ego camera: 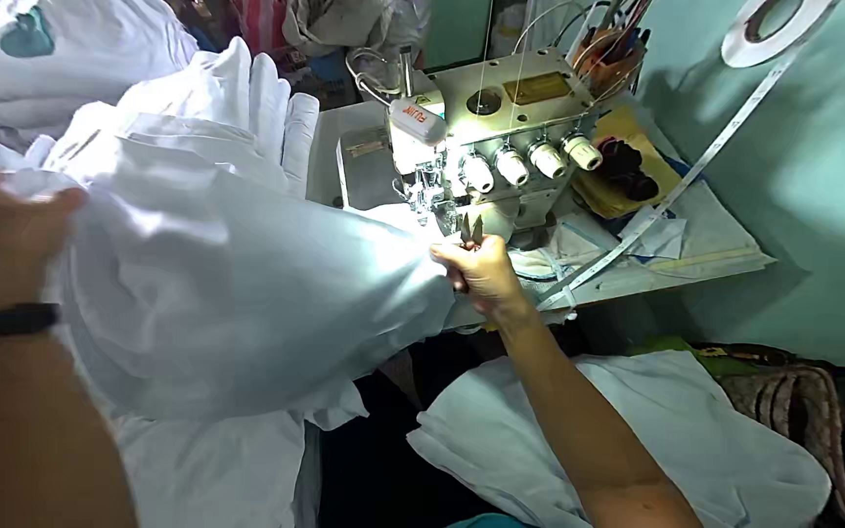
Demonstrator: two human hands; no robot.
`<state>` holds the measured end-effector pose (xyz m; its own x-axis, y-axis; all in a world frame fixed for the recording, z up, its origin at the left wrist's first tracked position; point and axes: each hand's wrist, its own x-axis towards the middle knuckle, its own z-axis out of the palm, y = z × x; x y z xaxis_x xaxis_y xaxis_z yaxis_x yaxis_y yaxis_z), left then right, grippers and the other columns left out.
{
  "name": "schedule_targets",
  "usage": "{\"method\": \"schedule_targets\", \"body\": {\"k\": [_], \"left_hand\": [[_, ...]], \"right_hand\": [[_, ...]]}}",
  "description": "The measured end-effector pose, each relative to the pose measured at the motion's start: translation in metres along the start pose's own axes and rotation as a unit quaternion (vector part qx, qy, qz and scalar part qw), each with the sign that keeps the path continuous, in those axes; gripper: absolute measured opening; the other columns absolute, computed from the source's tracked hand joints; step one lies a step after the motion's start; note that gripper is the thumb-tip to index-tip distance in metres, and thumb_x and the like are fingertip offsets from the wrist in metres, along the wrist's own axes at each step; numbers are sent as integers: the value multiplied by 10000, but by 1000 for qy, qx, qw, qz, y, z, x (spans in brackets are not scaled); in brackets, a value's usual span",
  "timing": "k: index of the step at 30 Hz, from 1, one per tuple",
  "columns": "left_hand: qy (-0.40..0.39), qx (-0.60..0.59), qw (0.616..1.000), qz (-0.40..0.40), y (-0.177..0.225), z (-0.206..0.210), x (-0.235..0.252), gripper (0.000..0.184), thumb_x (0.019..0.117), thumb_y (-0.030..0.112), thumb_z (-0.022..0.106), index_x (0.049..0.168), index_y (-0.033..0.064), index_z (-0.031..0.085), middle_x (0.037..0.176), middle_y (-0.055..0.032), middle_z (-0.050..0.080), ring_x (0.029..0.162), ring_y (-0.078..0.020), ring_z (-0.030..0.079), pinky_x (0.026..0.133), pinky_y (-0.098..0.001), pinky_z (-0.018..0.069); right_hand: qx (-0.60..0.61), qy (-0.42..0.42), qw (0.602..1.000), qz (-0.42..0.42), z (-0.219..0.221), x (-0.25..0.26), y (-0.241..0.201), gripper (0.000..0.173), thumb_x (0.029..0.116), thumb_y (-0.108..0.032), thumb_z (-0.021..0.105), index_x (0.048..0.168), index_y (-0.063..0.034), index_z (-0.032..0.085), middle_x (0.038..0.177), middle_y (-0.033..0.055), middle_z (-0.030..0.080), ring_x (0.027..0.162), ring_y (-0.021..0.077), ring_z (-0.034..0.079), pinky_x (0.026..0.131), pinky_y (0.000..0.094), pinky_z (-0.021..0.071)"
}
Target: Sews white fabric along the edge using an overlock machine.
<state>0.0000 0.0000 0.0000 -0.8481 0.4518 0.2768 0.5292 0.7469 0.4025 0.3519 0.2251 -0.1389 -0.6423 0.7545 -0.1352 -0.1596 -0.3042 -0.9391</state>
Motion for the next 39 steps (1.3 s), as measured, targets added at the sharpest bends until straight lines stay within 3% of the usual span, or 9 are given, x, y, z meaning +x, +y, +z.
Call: {"method": "schedule_targets", "body": {"k": [2,7,13,17,20,23,26,31,39], "left_hand": [[-74,-15,992,101,74,23,-39,526,1009,140,604,1412,-165,460,1508,-419,370,1459,-557,301,1177,-668,237],[-202,-200,896,340,138,127,-76,252,895,95,728,1109,-38,730,1267,-246,639,1241,-364,581,1052,-540,446],[-278,-145,866,388,171,157,-84,202,925,169,718,911,-31,700,1166,-220,638,1221,-420,551,1054,-737,253],[-202,-156,838,483,169,102,-114,163,1010,43,518,969,-6,668,867,-94,649,799,-150,630,755,-294,518],[-151,-180,840,488,171,68,-144,220,1011,62,533,999,-3,743,912,-72,650,842,-57,608,762,-144,482],[-122,-197,848,476,166,93,-143,196,1010,89,572,969,-36,717,872,-122,685,781,-108,638,716,-198,496],[-122,-210,857,454,159,121,-127,173,1018,51,560,998,-60,691,888,-152,693,803,-123,649,767,-215,508],[-117,-291,847,428,156,153,-105,194,996,81,617,939,-90,688,856,-115,686,778,13,581,750,-116,448],[-230,-324,836,380,158,172,-79,162,982,114,633,948,-11,730,908,-22,696,831,50,608,798,-126,489]], "right_hand": [[-49,72,996,8,5,7,8,268,979,-177,693,738,-129,585,489,-47,497,348,13,405,350,169,374],[-36,38,997,63,2,-23,42,194,1023,-117,582,839,-56,597,498,-54,527,382,28,486,414,193,459],[-42,11,996,73,21,-65,78,132,936,-17,661,806,-13,641,625,-52,628,452,-16,510,462,167,463],[-26,-138,989,-45,-2,-87,49,93,912,23,621,851,-22,674,697,-106,670,566,-99,544,541,98,460],[-59,-66,995,-41,-23,-79,38,116,928,10,594,886,-56,679,725,-129,663,627,-82,582,597,126,495],[-168,73,979,-95,-30,-53,60,125,886,-46,715,769,-28,675,726,-76,611,637,-84,527,609,100,448],[-200,78,973,-88,-32,-42,70,122,876,-65,750,803,23,707,942,51,659,716,-36,545,655,117,462],[-115,93,989,-26,-29,-42,67,133,854,26,735,745,-46,710,647,-73,647,508,-70,494,497,117,422],[-112,93,988,-41,-21,-58,69,226,772,-6,735,650,-117,580,624,-99,579,524,-48,506,499,142,439]]}}
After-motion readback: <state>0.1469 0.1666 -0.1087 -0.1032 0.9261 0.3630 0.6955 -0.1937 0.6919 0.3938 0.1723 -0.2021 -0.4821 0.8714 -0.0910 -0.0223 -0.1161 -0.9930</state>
